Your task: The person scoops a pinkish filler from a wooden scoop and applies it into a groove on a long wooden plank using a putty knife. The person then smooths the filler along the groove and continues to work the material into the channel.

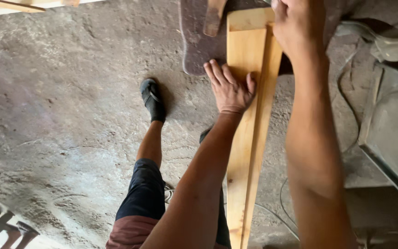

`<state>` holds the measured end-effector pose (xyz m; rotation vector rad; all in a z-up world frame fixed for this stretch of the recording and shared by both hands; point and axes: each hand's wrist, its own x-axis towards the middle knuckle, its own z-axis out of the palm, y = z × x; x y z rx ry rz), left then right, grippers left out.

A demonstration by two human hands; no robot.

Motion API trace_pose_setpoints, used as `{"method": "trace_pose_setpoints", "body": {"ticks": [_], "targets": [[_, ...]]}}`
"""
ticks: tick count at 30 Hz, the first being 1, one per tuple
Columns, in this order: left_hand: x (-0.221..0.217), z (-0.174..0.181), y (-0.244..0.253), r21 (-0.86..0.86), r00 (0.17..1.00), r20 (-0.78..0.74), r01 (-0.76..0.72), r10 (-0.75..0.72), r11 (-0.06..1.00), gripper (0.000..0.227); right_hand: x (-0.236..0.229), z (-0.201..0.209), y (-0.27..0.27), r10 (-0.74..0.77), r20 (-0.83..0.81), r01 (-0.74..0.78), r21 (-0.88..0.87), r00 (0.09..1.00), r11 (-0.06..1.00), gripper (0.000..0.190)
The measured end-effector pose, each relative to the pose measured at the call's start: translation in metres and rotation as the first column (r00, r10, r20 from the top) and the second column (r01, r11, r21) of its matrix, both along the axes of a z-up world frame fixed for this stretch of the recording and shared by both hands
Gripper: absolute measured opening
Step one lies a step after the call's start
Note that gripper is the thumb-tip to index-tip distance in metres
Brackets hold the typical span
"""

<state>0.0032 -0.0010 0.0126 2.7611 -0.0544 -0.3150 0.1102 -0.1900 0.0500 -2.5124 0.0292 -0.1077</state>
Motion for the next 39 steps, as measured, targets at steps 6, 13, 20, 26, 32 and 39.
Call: {"method": "trace_pose_setpoints", "body": {"ticks": [6, 13, 20, 26, 32, 39], "targets": [[-0.008, -0.006, 0.001, -0.038, 0.998, 0.07, 0.004, -0.002, 0.999, 0.08, -0.148, 0.051, 0.023, -0.369, -0.188, 0.382, 0.038, 0.91, 0.923, 0.017], [-0.008, -0.009, -0.002, 0.012, 0.996, 0.087, 0.012, -0.013, 1.0, 0.079, -0.194, 0.041, 0.05, -0.415, -0.222, 0.434, 0.046, 0.883, 0.9, 0.021], [-0.009, -0.011, 0.004, 0.039, 0.995, 0.095, 0.024, -0.028, 0.999, 0.081, -0.216, 0.013, 0.082, -0.417, -0.277, 0.442, 0.031, 0.865, 0.896, 0.022], [-0.006, -0.014, 0.002, 0.04, 0.996, 0.083, 0.02, -0.023, 0.999, 0.081, -0.241, 0.028, 0.083, -0.449, -0.334, 0.481, 0.015, 0.829, 0.877, 0.018], [-0.01, -0.017, 0.004, 0.021, 0.992, 0.124, 0.027, -0.03, 0.999, 0.081, -0.21, 0.009, 0.05, -0.345, -0.172, 0.343, -0.04, 0.923, 0.938, 0.028], [-0.008, -0.018, 0.004, -0.013, 0.993, 0.122, 0.002, -0.001, 1.0, 0.082, -0.232, 0.025, 0.087, -0.393, -0.267, 0.381, -0.097, 0.88, 0.92, 0.018]]}}
